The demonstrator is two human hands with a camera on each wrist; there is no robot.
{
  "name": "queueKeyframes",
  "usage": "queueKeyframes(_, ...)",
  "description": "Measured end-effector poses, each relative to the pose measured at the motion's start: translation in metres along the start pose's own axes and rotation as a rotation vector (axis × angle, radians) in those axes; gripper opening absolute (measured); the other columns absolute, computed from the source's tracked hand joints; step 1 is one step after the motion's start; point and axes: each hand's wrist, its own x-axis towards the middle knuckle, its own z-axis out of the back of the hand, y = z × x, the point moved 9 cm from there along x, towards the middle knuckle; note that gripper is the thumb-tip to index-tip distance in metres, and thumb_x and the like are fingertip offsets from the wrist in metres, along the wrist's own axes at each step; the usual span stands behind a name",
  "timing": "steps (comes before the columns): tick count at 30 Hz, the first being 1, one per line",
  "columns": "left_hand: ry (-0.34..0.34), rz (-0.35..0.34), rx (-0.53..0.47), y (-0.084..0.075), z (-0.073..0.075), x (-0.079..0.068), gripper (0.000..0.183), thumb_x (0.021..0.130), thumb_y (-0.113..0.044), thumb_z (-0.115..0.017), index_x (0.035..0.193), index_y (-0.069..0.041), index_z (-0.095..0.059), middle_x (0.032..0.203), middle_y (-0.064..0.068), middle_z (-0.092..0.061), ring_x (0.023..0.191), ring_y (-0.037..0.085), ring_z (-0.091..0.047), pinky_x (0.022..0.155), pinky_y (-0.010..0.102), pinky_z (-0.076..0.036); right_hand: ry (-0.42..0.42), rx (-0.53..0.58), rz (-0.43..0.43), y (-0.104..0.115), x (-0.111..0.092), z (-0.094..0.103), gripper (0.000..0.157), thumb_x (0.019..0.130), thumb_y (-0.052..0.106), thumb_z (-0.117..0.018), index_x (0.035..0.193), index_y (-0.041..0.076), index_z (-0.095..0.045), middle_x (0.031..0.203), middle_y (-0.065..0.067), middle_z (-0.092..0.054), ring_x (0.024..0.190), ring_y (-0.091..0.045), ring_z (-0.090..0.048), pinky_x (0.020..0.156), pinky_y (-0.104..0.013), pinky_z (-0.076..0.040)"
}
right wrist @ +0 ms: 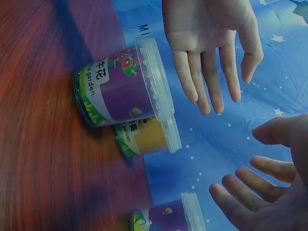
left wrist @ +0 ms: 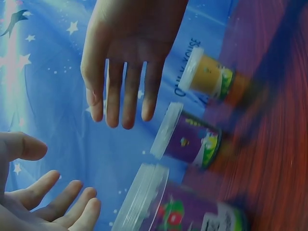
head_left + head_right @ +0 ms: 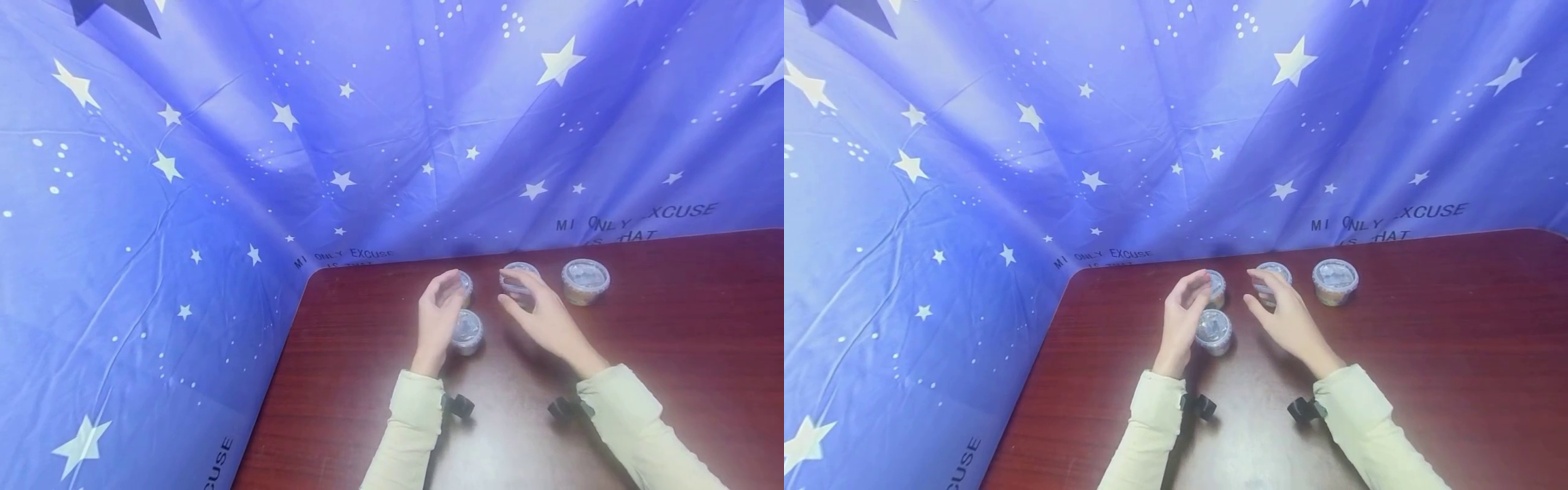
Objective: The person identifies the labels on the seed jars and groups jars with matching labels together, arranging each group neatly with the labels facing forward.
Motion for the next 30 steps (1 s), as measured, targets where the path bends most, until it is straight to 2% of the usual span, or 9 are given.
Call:
queueKeyframes(2, 0.016, 0.000, -0.029, 0.001, -0.007, -0.002, 0.038, 0.091, -0.002, -0.064, 0.129, -0.002, -0.061, 0.128, 0.019, -0.064, 0.122, 0.036, -0.060, 0.100, 0.032, -0.053, -0.010, -0.015, -0.005, -0.002, -0.002, 0.004, 0.048, 0.095, 0.005, -0.064, 0.140, -0.001, -0.050, 0.139, -0.024, -0.051, 0.111, -0.046, -0.063, 0.098, -0.052, -0.048)
queueKeyframes(7, 0.035, 0.022, -0.024, 0.003, -0.021, -0.006, 0.037, 0.092, -0.003, -0.064, 0.129, -0.007, -0.062, 0.129, 0.012, -0.065, 0.123, 0.031, -0.060, 0.102, 0.032, -0.051, -0.030, -0.074, -0.028, -0.009, -0.005, 0.013, 0.048, 0.095, 0.010, -0.065, 0.140, 0.000, -0.050, 0.136, -0.024, -0.053, 0.111, -0.045, -0.063, 0.103, -0.058, -0.043)
queueKeyframes(11, 0.052, 0.078, -0.023, 0.008, -0.033, -0.009, 0.039, 0.093, -0.005, -0.063, 0.132, -0.009, -0.060, 0.132, 0.010, -0.063, 0.127, 0.031, -0.057, 0.106, 0.035, -0.049, -0.041, -0.083, -0.021, -0.010, -0.007, 0.018, 0.050, 0.095, 0.010, -0.065, 0.141, -0.003, -0.048, 0.135, -0.024, -0.052, 0.112, -0.044, -0.061, 0.100, -0.054, -0.045)
queueKeyframes(16, 0.067, 0.130, -0.037, 0.015, -0.047, -0.011, 0.044, 0.093, -0.006, -0.063, 0.137, -0.010, -0.056, 0.137, 0.009, -0.059, 0.132, 0.031, -0.052, 0.109, 0.037, -0.046, -0.069, -0.093, -0.012, -0.011, -0.008, 0.028, 0.052, 0.094, 0.010, -0.066, 0.141, -0.004, -0.048, 0.137, -0.026, -0.052, 0.120, -0.045, -0.053, 0.102, -0.061, -0.041)
queueKeyframes(25, 0.044, 0.193, -0.061, 0.030, -0.066, -0.009, 0.054, 0.092, -0.010, -0.065, 0.143, -0.007, -0.048, 0.146, 0.016, -0.049, 0.138, 0.031, -0.045, 0.114, 0.044, -0.040, -0.048, -0.120, -0.087, -0.023, -0.012, 0.038, 0.055, 0.097, 0.020, -0.064, 0.143, -0.002, -0.044, 0.142, -0.029, -0.047, 0.130, -0.051, -0.042, 0.105, -0.070, -0.032)
queueKeyframes(30, 0.010, 0.222, -0.051, 0.038, -0.073, -0.007, 0.058, 0.091, -0.010, -0.066, 0.146, -0.010, -0.045, 0.151, 0.012, -0.044, 0.141, 0.032, -0.041, 0.117, 0.046, -0.036, -0.021, -0.103, -0.133, -0.032, -0.012, 0.039, 0.061, 0.098, 0.019, -0.062, 0.147, -0.007, -0.036, 0.145, -0.035, -0.040, 0.128, -0.055, -0.044, 0.103, -0.066, -0.039)
